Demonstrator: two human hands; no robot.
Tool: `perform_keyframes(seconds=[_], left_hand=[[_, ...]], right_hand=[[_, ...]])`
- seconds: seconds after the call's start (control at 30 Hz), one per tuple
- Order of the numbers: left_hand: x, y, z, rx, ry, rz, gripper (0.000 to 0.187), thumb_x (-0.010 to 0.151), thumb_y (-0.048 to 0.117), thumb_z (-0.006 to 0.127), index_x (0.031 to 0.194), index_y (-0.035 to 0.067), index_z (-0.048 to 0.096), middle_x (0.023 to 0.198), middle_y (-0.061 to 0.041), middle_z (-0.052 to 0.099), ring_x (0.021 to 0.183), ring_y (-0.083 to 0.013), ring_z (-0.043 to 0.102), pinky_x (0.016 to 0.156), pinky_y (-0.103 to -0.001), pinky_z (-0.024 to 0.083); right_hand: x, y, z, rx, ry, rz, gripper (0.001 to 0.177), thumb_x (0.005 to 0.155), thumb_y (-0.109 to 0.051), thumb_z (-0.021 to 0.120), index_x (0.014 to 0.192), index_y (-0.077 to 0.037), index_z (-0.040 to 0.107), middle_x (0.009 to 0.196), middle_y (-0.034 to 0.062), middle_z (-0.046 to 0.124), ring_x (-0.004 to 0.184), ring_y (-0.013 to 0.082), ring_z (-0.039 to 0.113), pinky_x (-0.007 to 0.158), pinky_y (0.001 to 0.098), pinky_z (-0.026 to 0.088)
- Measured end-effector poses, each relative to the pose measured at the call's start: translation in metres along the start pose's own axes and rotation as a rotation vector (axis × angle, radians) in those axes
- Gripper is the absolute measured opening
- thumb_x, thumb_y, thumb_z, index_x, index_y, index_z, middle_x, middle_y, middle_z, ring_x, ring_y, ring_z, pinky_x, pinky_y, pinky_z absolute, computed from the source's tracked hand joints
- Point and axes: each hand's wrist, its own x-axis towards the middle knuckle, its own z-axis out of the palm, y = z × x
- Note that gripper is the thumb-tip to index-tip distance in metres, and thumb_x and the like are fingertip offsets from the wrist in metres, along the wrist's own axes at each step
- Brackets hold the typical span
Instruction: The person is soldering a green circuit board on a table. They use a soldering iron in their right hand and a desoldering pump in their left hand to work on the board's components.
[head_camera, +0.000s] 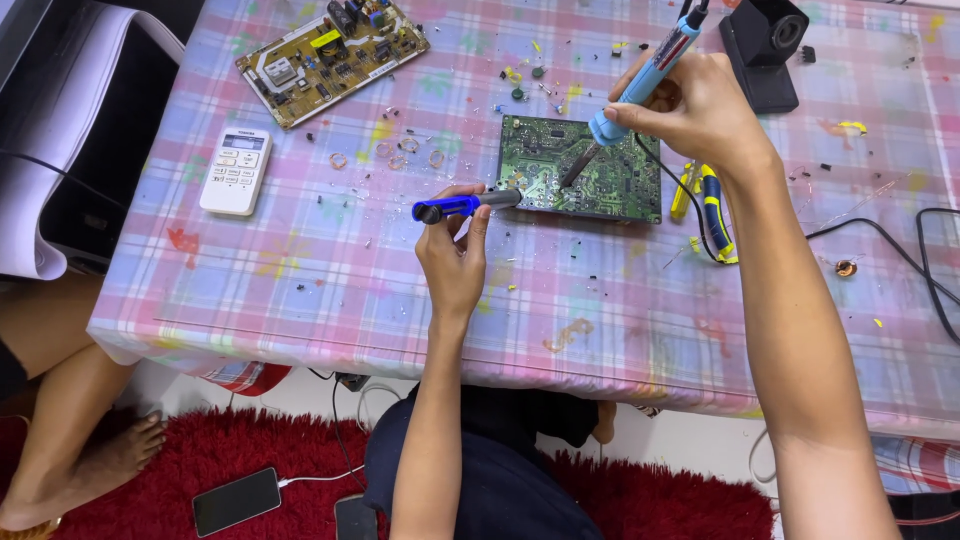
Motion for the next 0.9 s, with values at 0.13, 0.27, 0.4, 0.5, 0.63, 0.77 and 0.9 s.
perform_keyframes(seconds=[0.13,0.27,0.4,0.5,0.63,0.77,0.9], left_hand=[[0.0,-0.001,0.0,0.004,0.003,0.01,0.018,0.091,0.022,0.053,0.106,0.012,0.051,0.106,-0.005,0.062,0.088,-0.0159,0.065,0.052,-0.019,0.05],[-0.002,-0.002,0.001,-0.015,0.008,0.009,0.018,0.091,0.02,0.053,0.107,0.011,0.051,0.106,-0.005,0.062,0.091,-0.0167,0.065,0.053,-0.019,0.05],[-0.003,-0.003,0.001,-0.02,0.016,0.011,0.018,0.091,0.021,0.053,0.106,0.012,0.051,0.106,-0.005,0.061,0.092,-0.0162,0.065,0.051,-0.018,0.048],[-0.003,-0.004,0.002,-0.024,0.012,0.003,0.018,0.091,0.021,0.054,0.107,0.013,0.051,0.107,-0.004,0.061,0.093,-0.0165,0.065,0.052,-0.018,0.049],[-0.003,-0.004,0.002,-0.026,0.016,0.011,0.018,0.091,0.021,0.054,0.107,0.013,0.051,0.107,-0.004,0.06,0.091,-0.0167,0.065,0.057,-0.02,0.053],[-0.004,-0.004,0.002,-0.04,0.015,0.002,0.018,0.091,0.021,0.054,0.107,0.013,0.051,0.106,-0.005,0.061,0.092,-0.0166,0.065,0.054,-0.019,0.051],[-0.003,-0.003,0.001,-0.048,0.006,-0.008,0.018,0.091,0.022,0.054,0.106,0.013,0.052,0.105,-0.004,0.062,0.092,-0.0161,0.065,0.051,-0.018,0.048]], right_hand=[[0.001,-0.001,-0.002,-0.003,-0.012,0.015,0.009,0.087,-0.015,0.071,0.084,-0.01,0.065,0.068,-0.0012,0.057,0.058,0.0053,0.042,0.051,0.0205,0.034],[0.002,0.0,-0.003,-0.043,-0.058,-0.023,0.007,0.084,-0.013,0.072,0.085,-0.011,0.065,0.072,-0.0023,0.058,0.059,0.0057,0.04,0.053,0.021,0.033],[0.001,-0.004,0.001,-0.007,0.016,0.021,0.012,0.086,-0.015,0.071,0.086,-0.005,0.065,0.071,0.0056,0.065,0.065,0.0101,0.064,0.06,0.0201,0.05],[0.001,0.003,0.005,-0.046,0.063,-0.004,0.015,0.088,-0.016,0.073,0.083,-0.004,0.065,0.06,0.0041,0.061,0.057,0.007,0.061,0.059,0.0182,0.048],[0.003,-0.005,-0.001,-0.009,-0.018,0.0,0.009,0.084,-0.011,0.072,0.085,-0.005,0.064,0.068,0.0044,0.063,0.062,0.0079,0.06,0.056,0.0194,0.046],[0.007,0.003,0.005,-0.106,0.027,-0.024,0.012,0.084,-0.017,0.074,0.084,-0.007,0.068,0.064,0.0025,0.061,0.057,0.0061,0.055,0.053,0.0198,0.043],[0.008,0.001,0.007,-0.008,0.028,0.01,0.016,0.086,-0.016,0.073,0.085,-0.002,0.066,0.068,0.0082,0.065,0.062,0.0105,0.064,0.056,0.0202,0.052]])
